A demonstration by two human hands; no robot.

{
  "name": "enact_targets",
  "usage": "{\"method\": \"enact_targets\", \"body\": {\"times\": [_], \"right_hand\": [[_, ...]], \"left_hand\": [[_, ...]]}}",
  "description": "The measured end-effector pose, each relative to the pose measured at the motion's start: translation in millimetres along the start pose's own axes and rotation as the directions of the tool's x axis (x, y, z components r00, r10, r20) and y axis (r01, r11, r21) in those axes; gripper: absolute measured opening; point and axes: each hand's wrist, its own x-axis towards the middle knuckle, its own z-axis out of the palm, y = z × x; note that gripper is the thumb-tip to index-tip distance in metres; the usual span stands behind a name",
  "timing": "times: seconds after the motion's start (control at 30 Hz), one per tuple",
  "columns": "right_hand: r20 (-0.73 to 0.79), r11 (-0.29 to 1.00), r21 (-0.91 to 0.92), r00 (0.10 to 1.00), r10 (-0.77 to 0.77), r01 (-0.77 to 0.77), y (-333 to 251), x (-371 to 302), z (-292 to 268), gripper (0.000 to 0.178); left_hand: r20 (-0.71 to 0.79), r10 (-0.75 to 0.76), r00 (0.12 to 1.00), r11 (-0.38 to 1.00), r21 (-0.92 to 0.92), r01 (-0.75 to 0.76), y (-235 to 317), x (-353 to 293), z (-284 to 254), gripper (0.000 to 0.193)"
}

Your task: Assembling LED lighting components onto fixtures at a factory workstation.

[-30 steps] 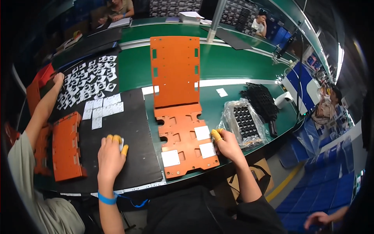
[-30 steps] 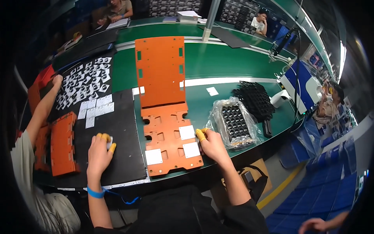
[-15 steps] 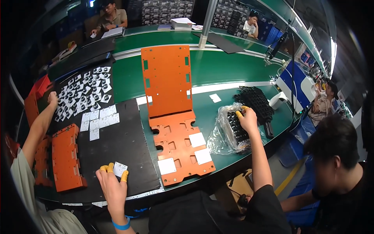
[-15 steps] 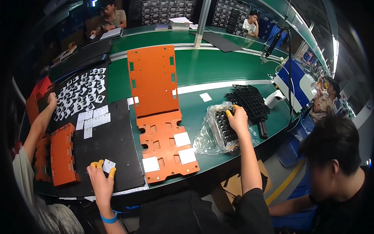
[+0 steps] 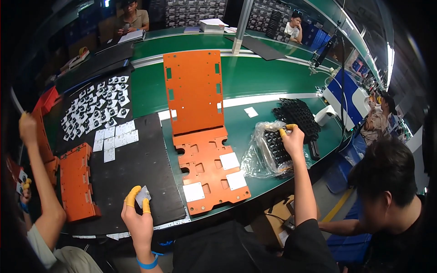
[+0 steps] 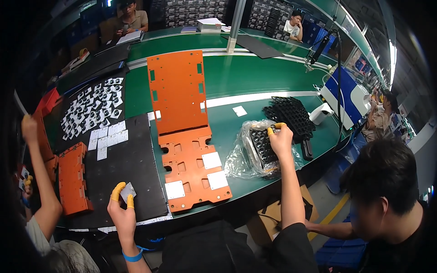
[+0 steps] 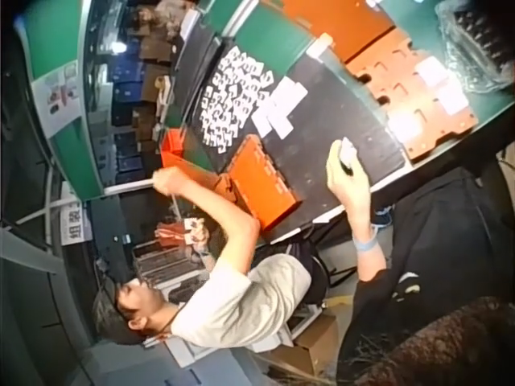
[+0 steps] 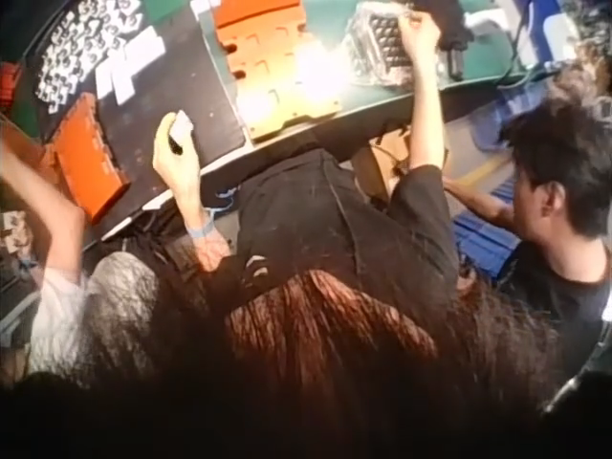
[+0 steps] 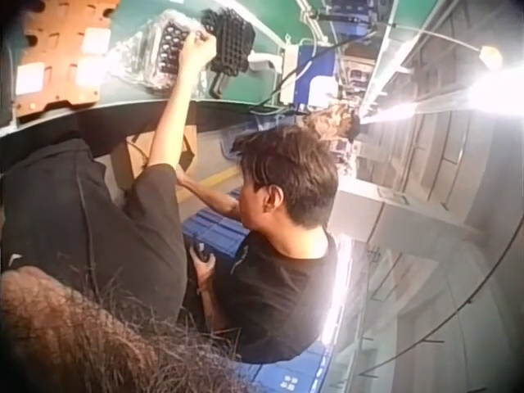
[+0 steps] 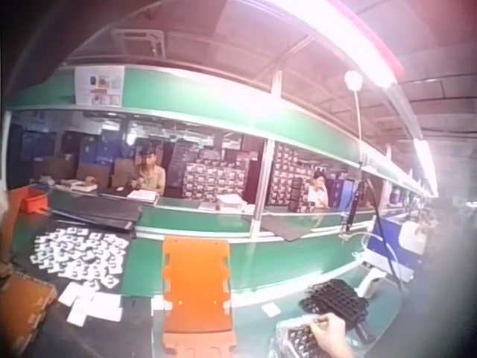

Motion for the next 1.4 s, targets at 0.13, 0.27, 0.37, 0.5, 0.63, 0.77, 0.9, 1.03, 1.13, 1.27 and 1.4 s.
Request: {"method": "enact_targets", "body": {"times": [0.13,0.27,0.37,0.5,0.63,0.77,0.9,1.03,1.13,1.27,1.4], "right_hand": [[-0.093,0.998,0.062,0.996,-0.006,0.012,-39.7,-28.4,-21.0,0.026],[0.168,0.671,0.732,0.986,-0.009,-0.119,-86.3,-87.1,-37.7,0.034],[0.398,0.587,0.786,0.884,-0.244,-0.192,-124.3,-155.2,-55.5,0.031],[0.514,0.445,0.836,0.744,-0.426,-0.322,-155.3,-213.4,-38.7,0.038],[0.491,0.412,0.856,0.741,-0.458,-0.313,-170.8,-234.0,-23.3,0.037],[0.307,0.497,0.868,0.793,-0.526,-0.007,-176.6,-238.1,-19.7,0.034],[0.279,0.501,0.865,0.814,-0.51,0.018,-176.7,-244.4,-19.2,0.036],[0.117,0.567,0.78,0.828,-0.548,0.264,-176.8,-246.8,-19.8,0.035],[0.054,0.564,0.744,0.809,-0.585,0.358,-179.4,-246.8,-20.2,0.034],[-0.016,0.53,0.726,0.781,-0.624,0.438,-179.4,-249.3,-16.1,0.033],[-0.037,0.542,0.707,0.79,-0.612,0.453,-182.3,-253.2,-16.5,0.033]], "left_hand": [[0.142,-0.311,0.94,0.701,-0.634,0.328,16.5,-19.2,2.5,0.053],[0.245,-0.337,0.909,0.586,-0.701,0.407,30.3,-31.8,3.7,0.051],[0.322,-0.208,0.924,0.533,-0.754,0.383,45.0,-40.1,19.6,0.049],[0.413,-0.093,0.906,0.516,-0.758,0.399,58.8,-45.4,31.1,0.05],[0.365,-0.022,0.931,0.549,-0.773,0.316,65.6,-49.5,31.1,0.048],[0.328,0.022,0.945,0.601,-0.759,0.249,68.5,-54.2,25.7,0.043],[0.309,0.017,0.951,0.638,-0.736,0.228,71.3,-55.8,25.9,0.04],[0.322,0.03,0.946,0.672,-0.708,0.219,74.2,-56.0,22.2,0.037],[0.379,0.061,0.923,0.694,-0.681,0.233,76.1,-55.2,19.1,0.038],[0.311,0.113,0.944,0.732,-0.669,0.132,78.2,-54.2,21.4,0.038],[0.258,0.128,0.958,0.726,-0.682,0.087,81.5,-57.0,24.9,0.042]]}}
